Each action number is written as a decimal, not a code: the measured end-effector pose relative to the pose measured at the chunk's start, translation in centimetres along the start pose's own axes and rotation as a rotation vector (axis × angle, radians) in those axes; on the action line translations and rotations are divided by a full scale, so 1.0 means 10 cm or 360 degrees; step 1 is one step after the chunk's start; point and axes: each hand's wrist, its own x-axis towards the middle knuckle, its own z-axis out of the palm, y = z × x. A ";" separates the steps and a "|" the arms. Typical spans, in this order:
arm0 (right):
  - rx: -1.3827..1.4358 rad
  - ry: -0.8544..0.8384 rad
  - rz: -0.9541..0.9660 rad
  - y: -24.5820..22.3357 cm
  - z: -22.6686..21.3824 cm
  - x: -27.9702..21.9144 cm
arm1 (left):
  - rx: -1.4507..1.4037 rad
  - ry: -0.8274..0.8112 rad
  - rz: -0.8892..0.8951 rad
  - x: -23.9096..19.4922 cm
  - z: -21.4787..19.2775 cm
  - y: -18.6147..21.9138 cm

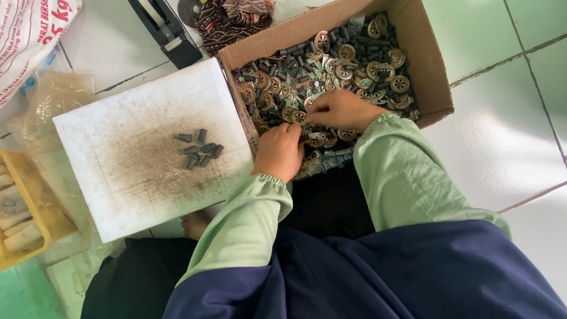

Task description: Sorting small metal components from a large box into small plastic bags and sealing them using a manual heat sealer.

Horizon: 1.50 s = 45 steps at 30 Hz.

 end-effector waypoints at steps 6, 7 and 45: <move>-0.0492 0.0923 0.0310 0.89 -0.26 0.48 | 0.0008 -0.0162 -0.0083 -0.01 -0.08 0.05; -0.0490 0.0915 0.0310 0.86 -0.27 0.49 | 0.0005 -0.0168 -0.0089 -0.01 -0.12 0.06; -0.0559 -0.0334 0.0165 -0.15 -0.24 -0.22 | 0.0205 0.0069 -0.0019 -0.06 -0.13 0.15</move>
